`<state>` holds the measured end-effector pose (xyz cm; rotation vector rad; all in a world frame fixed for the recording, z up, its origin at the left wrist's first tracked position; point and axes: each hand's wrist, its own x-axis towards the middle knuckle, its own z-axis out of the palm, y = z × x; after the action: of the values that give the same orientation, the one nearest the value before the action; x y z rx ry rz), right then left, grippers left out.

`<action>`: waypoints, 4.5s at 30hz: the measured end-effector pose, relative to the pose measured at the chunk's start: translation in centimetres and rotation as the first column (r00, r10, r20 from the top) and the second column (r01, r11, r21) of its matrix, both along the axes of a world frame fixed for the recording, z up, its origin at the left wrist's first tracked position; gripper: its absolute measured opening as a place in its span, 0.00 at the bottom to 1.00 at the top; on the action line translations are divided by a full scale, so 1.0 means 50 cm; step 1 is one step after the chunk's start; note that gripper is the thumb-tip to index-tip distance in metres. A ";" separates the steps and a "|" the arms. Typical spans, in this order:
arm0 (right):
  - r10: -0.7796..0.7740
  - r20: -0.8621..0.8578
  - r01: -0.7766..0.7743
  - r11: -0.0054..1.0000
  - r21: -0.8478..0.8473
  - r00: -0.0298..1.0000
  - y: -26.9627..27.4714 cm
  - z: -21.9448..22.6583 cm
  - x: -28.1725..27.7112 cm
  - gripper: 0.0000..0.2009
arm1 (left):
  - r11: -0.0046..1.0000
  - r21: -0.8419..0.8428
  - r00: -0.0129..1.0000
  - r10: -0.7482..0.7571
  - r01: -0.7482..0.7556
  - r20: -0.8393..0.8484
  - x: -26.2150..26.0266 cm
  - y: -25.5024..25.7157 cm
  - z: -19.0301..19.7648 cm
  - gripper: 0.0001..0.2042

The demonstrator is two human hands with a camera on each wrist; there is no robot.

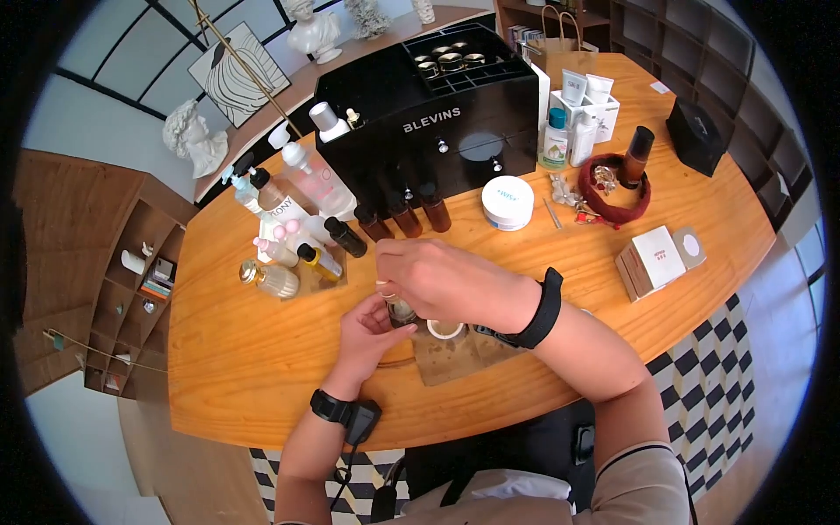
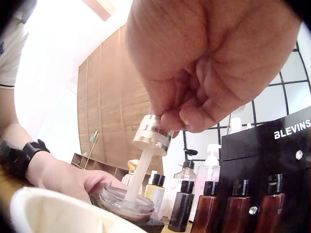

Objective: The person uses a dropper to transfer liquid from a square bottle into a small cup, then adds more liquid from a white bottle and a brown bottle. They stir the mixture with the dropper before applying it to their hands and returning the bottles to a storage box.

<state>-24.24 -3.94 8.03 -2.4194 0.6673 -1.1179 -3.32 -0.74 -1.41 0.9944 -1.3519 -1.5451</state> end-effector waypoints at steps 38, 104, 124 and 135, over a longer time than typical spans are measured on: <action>-0.014 -0.129 0.015 1.000 0.006 0.992 0.013 0.016 -0.009 0.07 | 0.999 -0.027 1.000 0.022 -0.022 0.010 -0.004 0.004 0.004 0.28; -0.036 -0.167 0.037 0.999 0.004 0.985 0.019 0.017 -0.002 0.07 | 1.000 -0.020 1.000 0.000 -0.001 -0.009 -0.001 0.001 -0.002 0.25; -0.013 0.013 0.014 0.999 -0.043 1.000 0.019 0.018 0.004 0.05 | 1.000 -0.008 1.000 0.015 -0.015 -0.023 0.001 0.000 -0.008 0.23; -0.015 0.019 0.016 0.997 -0.070 1.000 0.015 0.018 0.003 0.05 | 1.000 -0.012 1.000 0.010 -0.010 -0.023 0.002 -0.001 -0.008 0.23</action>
<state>-24.08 -3.17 8.93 -2.4631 0.6527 -1.1870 -3.24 -0.77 -1.83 0.9711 -1.3370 -1.5349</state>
